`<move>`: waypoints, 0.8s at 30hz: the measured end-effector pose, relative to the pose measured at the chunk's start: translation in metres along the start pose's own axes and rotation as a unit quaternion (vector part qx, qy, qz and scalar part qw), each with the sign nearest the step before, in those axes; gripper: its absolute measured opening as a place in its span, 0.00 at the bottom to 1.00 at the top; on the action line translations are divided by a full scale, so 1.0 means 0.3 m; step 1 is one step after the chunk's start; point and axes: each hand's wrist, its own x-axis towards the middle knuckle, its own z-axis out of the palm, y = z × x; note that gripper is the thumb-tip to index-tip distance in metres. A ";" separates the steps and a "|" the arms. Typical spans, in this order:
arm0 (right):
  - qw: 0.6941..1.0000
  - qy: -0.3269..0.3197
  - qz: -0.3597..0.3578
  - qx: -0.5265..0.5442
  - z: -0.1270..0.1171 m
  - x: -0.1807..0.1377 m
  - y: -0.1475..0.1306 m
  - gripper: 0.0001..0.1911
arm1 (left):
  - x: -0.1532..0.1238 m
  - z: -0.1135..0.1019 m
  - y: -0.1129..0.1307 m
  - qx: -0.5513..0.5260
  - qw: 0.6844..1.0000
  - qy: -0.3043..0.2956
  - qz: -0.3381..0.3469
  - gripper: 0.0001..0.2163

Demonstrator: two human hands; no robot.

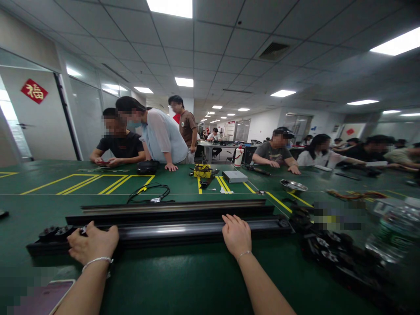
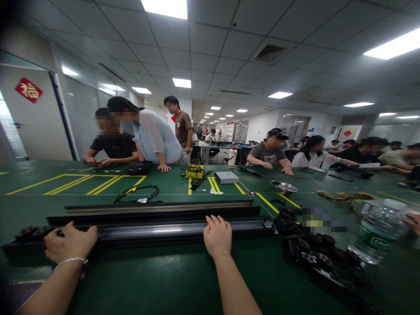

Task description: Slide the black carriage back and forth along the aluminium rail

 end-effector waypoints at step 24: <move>1.000 0.009 0.001 0.002 0.007 0.002 0.000 0.22 | -0.028 -0.065 0.023 0.028 0.999 -0.040 0.017 0.29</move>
